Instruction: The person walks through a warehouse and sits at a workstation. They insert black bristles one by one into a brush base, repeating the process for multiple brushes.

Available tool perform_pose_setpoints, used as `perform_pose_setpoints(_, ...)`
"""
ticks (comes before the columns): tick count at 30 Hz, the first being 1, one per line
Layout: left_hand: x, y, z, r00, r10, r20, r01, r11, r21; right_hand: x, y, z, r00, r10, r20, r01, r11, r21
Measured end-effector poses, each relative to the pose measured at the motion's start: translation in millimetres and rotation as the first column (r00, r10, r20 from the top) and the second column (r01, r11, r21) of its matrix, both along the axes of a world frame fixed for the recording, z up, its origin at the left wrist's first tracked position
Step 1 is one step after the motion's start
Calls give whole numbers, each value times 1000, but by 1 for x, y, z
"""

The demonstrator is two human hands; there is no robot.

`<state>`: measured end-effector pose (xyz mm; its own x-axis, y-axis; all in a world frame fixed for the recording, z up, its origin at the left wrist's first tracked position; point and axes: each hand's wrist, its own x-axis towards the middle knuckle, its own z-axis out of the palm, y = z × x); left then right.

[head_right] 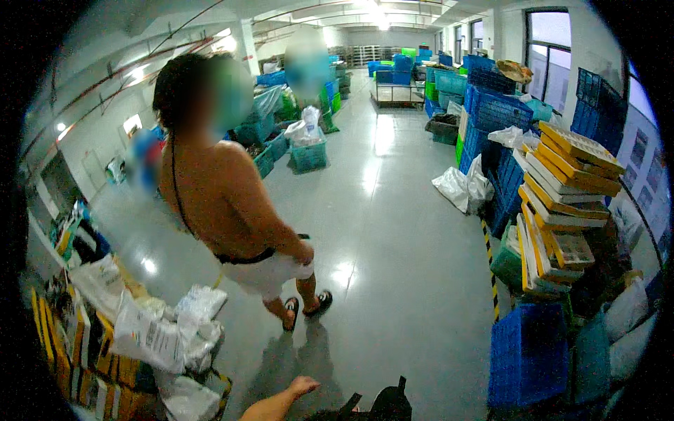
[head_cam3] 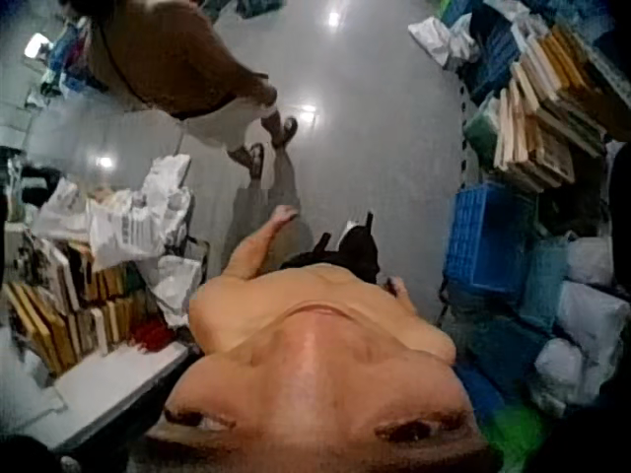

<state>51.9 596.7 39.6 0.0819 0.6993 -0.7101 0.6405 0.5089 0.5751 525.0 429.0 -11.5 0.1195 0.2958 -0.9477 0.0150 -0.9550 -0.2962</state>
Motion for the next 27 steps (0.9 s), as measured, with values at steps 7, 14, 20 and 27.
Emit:
perform_pose_setpoints(7, 126, 373, 44, 878, 193, 438, -261, 960, 101, 41, 258, -12, 998, -63, -15, 64, 988, 143)
perform_pose_setpoints(14, 99, 493, 56, 961, 198, 193, -197, 980, -23, 140, 655, 223, 869, -67, 490, -326, 666, 671)
perform_pose_setpoints(20, 65, 623, 13, 795, 555, 246, -514, 831, -213, 103, 930, 521, 743, -471, 476, -624, -231, 746)
perform_pose_setpoints(27, 122, 967, 189, 938, 168, 303, -307, 810, 500, 44, 1129, 608, 780, -511, 360, -614, -735, 287)
